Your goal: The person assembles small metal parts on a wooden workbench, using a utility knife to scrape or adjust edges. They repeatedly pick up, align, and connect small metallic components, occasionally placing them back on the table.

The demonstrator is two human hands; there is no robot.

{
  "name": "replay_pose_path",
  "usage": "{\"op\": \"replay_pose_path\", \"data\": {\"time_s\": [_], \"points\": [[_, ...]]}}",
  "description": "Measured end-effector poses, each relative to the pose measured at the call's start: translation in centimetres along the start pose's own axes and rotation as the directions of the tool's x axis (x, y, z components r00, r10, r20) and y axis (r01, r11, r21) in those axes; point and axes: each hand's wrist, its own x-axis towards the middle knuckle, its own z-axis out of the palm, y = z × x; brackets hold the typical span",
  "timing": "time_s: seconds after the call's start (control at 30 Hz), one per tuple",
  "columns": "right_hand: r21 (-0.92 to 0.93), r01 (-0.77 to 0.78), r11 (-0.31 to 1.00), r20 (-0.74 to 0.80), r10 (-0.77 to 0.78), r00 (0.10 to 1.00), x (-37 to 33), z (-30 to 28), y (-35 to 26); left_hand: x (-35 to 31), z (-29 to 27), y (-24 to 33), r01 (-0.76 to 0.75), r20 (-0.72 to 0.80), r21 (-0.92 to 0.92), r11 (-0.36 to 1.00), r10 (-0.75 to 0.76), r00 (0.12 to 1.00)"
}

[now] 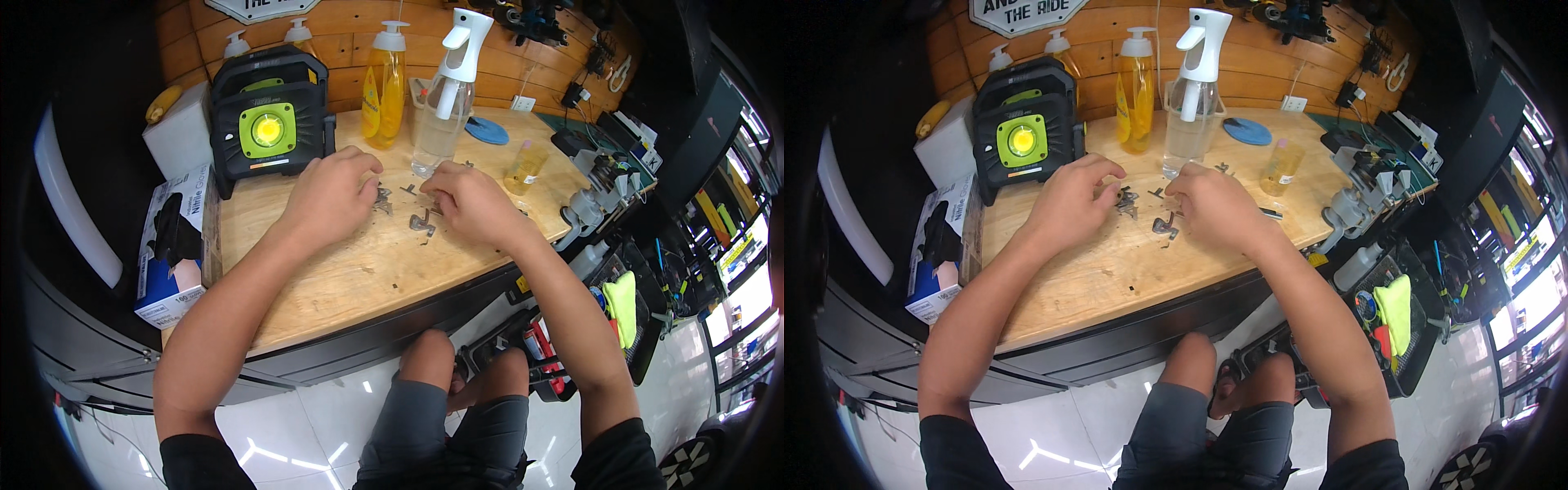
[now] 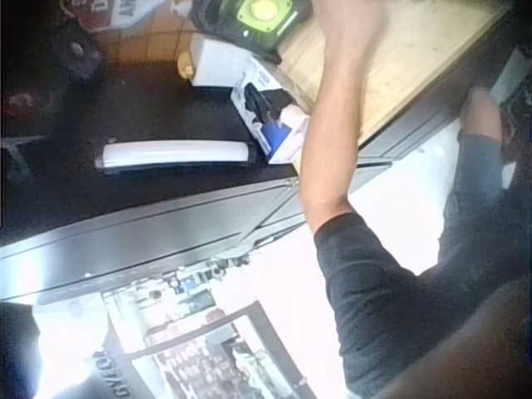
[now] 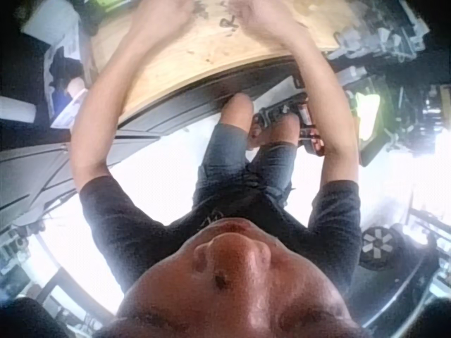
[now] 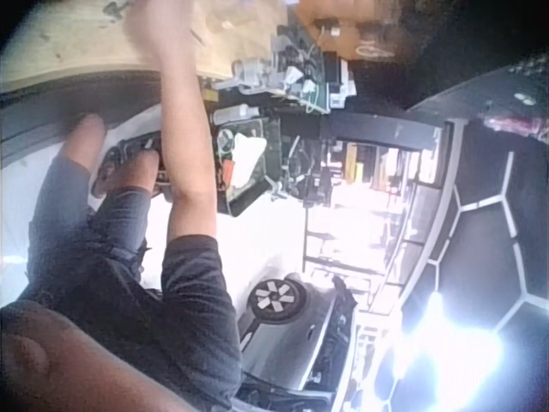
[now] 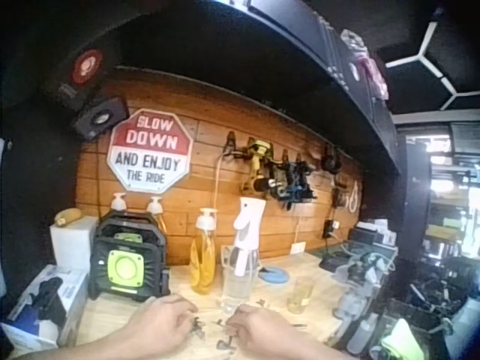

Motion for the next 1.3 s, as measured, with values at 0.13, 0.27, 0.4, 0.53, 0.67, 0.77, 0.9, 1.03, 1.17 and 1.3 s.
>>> {"op": "replay_pose_path", "data": {"time_s": [0.13, 0.27, 0.4, 0.53, 0.67, 0.77, 0.9, 1.03, 1.17, 1.3], "points": [[-0.027, -0.062, 0.998, 0.007, 0.062, 0.998, 1.7, -0.1, -0.4, 0.1, -0.2, 0.1, 0.015, -0.004, 0.011, 1.0, -0.015, 1.0], [-0.04, 0.031, 0.999, 0.124, -0.026, 0.992, 3.1, 0.4, 0.3, 0.0, 0.0, 0.4, 0.023, 0.02, -0.044, 0.999, -0.022, 1.0], [-0.007, -0.105, 0.994, 0.191, 0.104, 0.976, 3.8, 0.1, -0.2, -0.1, 0.2, 0.0, 0.005, 0.065, -0.102, 0.995, 0.002, 0.998], [0.052, -0.166, 0.985, 0.24, 0.149, 0.959, 3.9, -0.1, -0.5, -0.2, 0.1, 0.0, -0.027, 0.091, -0.1, 0.995, 0.037, 0.995], [0.413, -0.16, 0.897, 0.148, 0.107, 0.983, 2.9, 1.0, -0.4, -0.3, 0.7, 0.0, -0.022, 0.024, -0.175, 0.984, 0.026, 0.999], [0.487, -0.186, 0.853, -0.004, 0.215, 0.977, 2.4, 1.1, -0.3, -0.1, 1.0, 0.0, -0.006, 0.027, -0.238, 0.971, 0.013, 1.0], [0.803, -0.219, 0.554, 0.026, 0.334, 0.942, 2.9, 0.2, -2.1, -0.2, 1.0, 0.5, 0.131, 0.089, -0.404, 0.905, -0.104, 0.991], [0.894, -0.155, 0.419, -0.001, 0.349, 0.937, 3.1, 0.7, -3.1, -0.2, 1.0, 0.8, 0.204, 0.175, -0.478, 0.854, -0.135, 0.975], [0.909, -0.123, 0.399, -0.039, 0.375, 0.926, 1.9, 1.7, -4.0, -0.3, 1.6, 0.8, 0.217, 0.188, -0.523, 0.825, -0.137, 0.973], [0.932, -0.079, 0.353, -0.091, 0.441, 0.893, 0.4, 3.3, -4.7, -1.0, 1.9, 1.4, 0.271, 0.251, -0.545, 0.794, -0.155, 0.956]]}}
